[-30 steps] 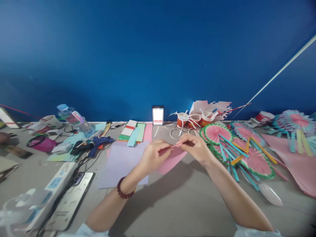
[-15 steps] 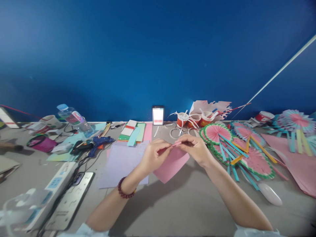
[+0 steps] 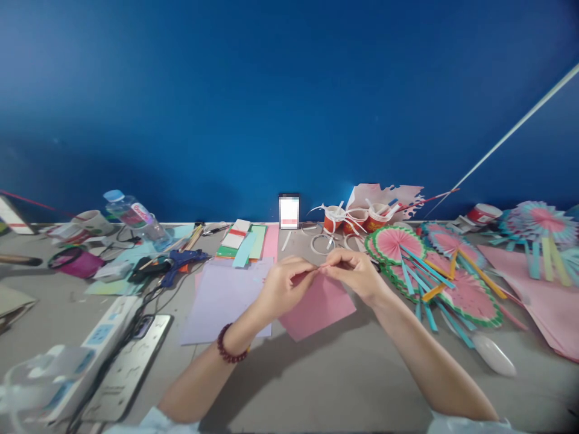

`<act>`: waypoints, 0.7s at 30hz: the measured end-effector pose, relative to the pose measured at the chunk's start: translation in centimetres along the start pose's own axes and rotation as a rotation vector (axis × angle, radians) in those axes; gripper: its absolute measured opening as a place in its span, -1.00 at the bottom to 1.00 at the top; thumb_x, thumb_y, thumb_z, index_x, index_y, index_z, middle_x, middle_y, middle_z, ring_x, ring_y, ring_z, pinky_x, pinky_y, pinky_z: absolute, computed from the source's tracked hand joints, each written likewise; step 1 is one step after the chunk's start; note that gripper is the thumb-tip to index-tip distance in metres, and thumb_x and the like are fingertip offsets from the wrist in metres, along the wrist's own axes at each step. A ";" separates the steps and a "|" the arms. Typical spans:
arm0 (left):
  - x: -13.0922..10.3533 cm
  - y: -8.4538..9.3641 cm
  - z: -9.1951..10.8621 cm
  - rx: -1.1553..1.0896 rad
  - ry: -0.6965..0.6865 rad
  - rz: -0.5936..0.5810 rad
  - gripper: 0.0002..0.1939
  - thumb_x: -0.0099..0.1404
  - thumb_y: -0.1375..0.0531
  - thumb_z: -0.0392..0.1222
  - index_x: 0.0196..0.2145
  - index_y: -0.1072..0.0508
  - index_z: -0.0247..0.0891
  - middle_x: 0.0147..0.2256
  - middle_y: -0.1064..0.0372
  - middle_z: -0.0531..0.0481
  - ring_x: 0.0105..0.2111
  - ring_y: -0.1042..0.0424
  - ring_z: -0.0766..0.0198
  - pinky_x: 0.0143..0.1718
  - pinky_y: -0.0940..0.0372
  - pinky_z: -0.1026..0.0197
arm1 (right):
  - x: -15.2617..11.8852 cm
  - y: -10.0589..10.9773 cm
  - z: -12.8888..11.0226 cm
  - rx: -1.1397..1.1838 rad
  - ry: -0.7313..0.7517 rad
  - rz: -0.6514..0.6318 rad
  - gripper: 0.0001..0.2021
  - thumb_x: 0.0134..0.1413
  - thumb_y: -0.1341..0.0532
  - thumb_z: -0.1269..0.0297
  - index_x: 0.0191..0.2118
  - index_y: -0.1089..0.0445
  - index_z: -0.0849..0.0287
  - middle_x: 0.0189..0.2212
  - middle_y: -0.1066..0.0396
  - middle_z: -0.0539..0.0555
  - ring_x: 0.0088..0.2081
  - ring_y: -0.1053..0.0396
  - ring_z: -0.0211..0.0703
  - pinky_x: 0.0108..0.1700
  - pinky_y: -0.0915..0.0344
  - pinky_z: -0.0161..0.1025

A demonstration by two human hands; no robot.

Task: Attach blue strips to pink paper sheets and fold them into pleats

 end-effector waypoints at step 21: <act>0.1 2.1 -1.2 0.100 0.078 0.004 -0.77 0.30 -0.11 -0.10 -0.33 -0.55 -0.20 -0.38 -0.50 -0.04 -0.39 -0.41 0.27 -0.39 -0.26 0.26 | 0.1 1.3 -0.5 -0.113 0.012 0.080 -0.81 -0.14 -0.33 0.16 -0.42 -0.45 0.16 -0.44 -0.45 0.05 -0.36 -0.37 -0.18 -0.29 -0.29 -0.24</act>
Point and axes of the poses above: each hand's wrist, its own x-axis towards the middle knuckle, its own y-axis out of the back of the hand, z = x × y, the point moved 9 cm from there along x, towards the middle knuckle
